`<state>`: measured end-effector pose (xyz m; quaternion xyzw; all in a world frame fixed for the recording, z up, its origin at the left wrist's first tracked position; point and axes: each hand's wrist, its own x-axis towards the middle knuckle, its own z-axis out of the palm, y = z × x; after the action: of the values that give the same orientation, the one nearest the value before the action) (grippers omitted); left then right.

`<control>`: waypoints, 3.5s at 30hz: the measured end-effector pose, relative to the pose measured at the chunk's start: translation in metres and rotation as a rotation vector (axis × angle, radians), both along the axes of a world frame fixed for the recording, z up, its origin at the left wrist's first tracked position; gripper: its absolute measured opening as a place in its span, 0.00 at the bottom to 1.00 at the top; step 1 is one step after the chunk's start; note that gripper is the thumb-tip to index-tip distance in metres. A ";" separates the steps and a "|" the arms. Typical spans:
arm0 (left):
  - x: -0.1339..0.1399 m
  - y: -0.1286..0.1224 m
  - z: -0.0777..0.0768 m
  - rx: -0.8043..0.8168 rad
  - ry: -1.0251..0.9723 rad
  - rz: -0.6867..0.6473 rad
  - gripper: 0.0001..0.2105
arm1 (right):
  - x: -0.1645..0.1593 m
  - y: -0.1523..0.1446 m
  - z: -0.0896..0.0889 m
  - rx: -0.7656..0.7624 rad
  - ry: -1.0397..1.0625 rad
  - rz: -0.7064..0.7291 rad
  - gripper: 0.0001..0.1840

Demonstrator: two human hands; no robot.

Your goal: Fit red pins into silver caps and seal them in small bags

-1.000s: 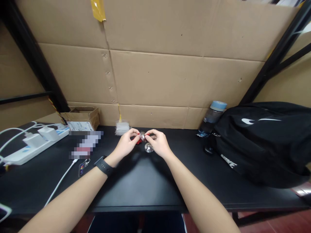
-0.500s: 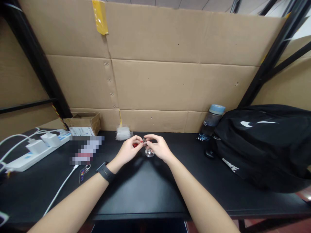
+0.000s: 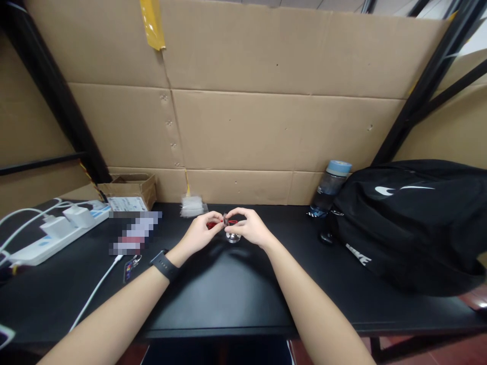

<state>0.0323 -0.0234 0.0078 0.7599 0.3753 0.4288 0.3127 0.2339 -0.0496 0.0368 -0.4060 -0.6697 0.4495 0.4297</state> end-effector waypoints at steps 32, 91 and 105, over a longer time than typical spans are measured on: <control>-0.051 0.022 0.008 0.299 0.654 0.472 0.06 | 0.023 0.009 0.005 0.128 -0.195 -0.089 0.24; -0.040 -0.088 0.013 0.288 0.656 -0.006 0.02 | 0.025 0.004 0.007 0.250 -0.444 -0.057 0.28; -0.077 -0.143 -0.013 0.332 0.771 0.108 0.16 | -0.020 -0.045 0.030 0.433 -0.638 0.332 0.23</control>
<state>-0.0442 -0.1662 -0.0056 0.8841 0.4299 0.1832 0.0000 0.2142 -0.0947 0.0672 -0.3117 -0.9045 0.2134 0.1978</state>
